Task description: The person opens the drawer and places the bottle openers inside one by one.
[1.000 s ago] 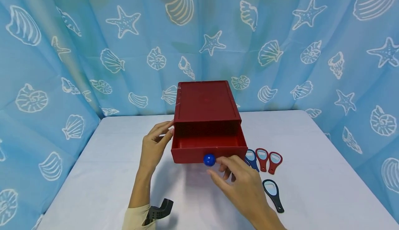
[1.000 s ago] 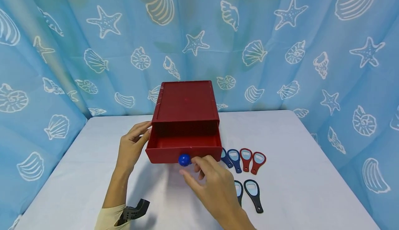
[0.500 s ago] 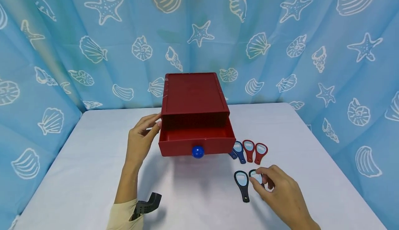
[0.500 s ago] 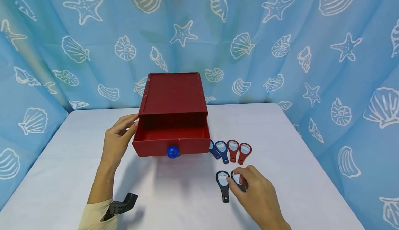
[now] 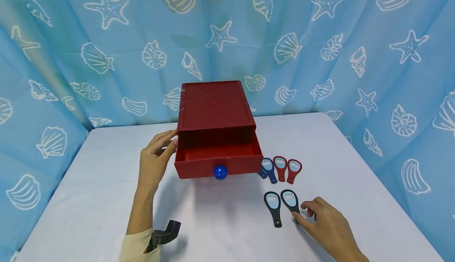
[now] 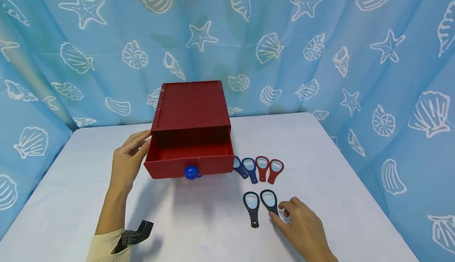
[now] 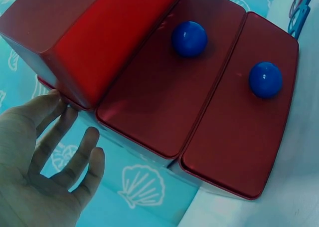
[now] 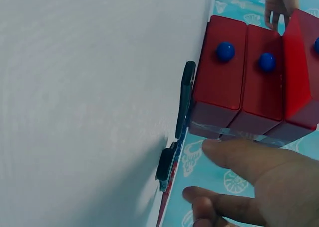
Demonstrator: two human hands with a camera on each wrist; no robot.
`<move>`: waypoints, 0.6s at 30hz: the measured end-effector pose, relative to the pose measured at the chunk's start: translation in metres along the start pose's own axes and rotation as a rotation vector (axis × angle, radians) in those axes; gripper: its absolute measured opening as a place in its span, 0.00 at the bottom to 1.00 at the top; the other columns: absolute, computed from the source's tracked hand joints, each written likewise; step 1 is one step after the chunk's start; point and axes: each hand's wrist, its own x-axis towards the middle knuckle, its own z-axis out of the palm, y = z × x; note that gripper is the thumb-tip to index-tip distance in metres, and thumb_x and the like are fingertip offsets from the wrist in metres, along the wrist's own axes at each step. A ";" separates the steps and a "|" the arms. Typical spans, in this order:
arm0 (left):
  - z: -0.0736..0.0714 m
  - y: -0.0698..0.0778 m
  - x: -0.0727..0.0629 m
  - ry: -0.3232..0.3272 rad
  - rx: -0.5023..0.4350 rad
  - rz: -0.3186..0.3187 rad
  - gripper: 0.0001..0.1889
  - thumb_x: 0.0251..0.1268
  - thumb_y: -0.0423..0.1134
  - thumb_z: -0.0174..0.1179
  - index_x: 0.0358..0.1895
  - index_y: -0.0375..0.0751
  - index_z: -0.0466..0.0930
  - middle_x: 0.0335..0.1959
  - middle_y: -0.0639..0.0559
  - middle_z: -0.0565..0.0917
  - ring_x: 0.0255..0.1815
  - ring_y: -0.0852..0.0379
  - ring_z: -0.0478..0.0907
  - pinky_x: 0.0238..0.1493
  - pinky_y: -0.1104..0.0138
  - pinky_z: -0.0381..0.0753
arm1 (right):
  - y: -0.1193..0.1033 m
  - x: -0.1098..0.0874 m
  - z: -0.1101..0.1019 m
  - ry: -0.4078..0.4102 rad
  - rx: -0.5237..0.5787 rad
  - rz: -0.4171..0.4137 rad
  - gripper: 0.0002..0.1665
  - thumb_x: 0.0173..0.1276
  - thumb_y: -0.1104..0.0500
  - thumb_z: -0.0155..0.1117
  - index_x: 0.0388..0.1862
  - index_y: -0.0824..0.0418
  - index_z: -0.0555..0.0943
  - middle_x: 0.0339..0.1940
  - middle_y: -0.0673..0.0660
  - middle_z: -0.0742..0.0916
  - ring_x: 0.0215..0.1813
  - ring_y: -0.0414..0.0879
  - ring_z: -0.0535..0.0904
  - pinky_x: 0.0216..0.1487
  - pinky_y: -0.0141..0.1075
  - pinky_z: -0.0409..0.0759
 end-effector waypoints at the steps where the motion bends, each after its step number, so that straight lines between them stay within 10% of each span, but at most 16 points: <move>1: 0.000 0.000 0.000 0.001 0.000 0.001 0.18 0.72 0.34 0.60 0.62 0.37 0.81 0.60 0.47 0.79 0.49 0.60 0.80 0.51 0.73 0.80 | 0.000 0.000 0.001 -0.001 -0.006 0.000 0.22 0.54 0.46 0.80 0.39 0.61 0.88 0.26 0.49 0.74 0.27 0.43 0.70 0.25 0.35 0.71; 10: -0.003 -0.026 0.003 0.014 0.020 0.013 0.18 0.72 0.41 0.62 0.62 0.51 0.82 0.59 0.57 0.80 0.51 0.58 0.80 0.50 0.73 0.81 | 0.002 0.002 0.008 -0.105 -0.053 0.078 0.25 0.53 0.42 0.79 0.36 0.62 0.87 0.23 0.51 0.73 0.26 0.44 0.69 0.26 0.38 0.72; 18: 0.001 0.009 -0.004 0.000 0.041 -0.010 0.18 0.74 0.36 0.59 0.63 0.39 0.80 0.60 0.48 0.79 0.50 0.60 0.80 0.50 0.75 0.80 | 0.002 0.000 0.011 -0.082 -0.038 0.098 0.19 0.54 0.50 0.81 0.31 0.65 0.86 0.20 0.50 0.75 0.24 0.44 0.70 0.23 0.37 0.69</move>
